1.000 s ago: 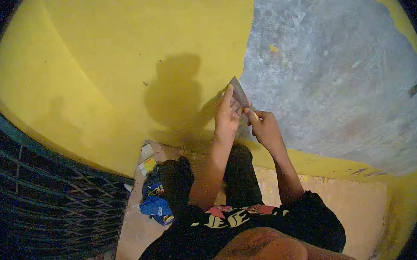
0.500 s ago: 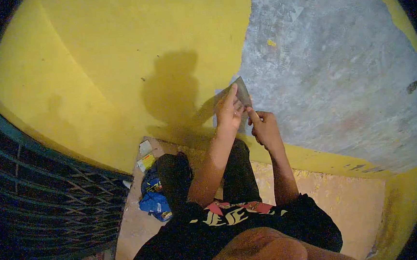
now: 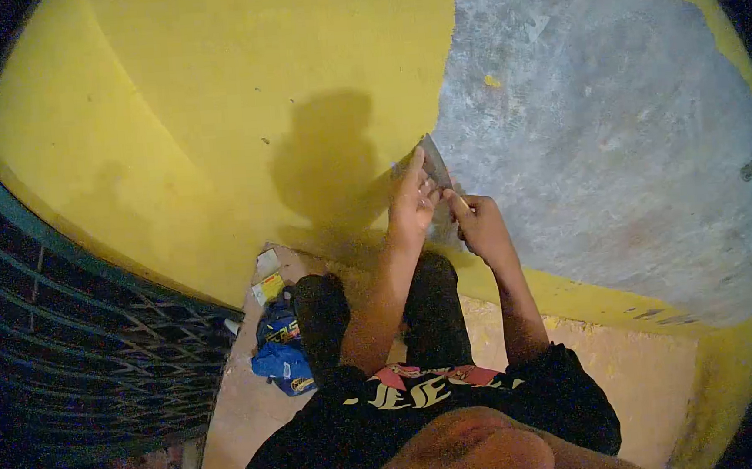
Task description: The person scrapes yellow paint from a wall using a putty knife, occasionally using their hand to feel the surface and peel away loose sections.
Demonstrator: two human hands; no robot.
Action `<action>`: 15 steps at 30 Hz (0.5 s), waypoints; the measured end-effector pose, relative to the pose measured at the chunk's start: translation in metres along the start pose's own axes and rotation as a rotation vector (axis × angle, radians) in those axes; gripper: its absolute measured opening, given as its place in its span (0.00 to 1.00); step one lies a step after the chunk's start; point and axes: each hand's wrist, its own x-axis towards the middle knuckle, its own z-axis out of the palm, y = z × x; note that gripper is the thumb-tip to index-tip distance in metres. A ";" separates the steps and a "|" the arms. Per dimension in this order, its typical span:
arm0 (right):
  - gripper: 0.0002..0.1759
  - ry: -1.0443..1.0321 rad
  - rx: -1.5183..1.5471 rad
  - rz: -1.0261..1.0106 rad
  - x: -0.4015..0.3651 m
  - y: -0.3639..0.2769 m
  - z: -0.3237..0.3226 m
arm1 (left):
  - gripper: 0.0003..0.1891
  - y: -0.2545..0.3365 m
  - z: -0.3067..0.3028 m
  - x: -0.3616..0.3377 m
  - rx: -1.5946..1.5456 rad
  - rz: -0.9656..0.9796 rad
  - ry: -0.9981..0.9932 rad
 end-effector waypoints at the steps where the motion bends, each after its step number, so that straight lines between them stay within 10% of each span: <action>1: 0.32 0.040 -0.014 -0.038 0.000 0.007 0.005 | 0.19 0.000 -0.005 0.007 -0.009 -0.079 0.009; 15: 0.26 0.106 0.011 0.007 -0.019 0.007 0.005 | 0.19 -0.009 -0.013 0.017 0.002 -0.174 0.030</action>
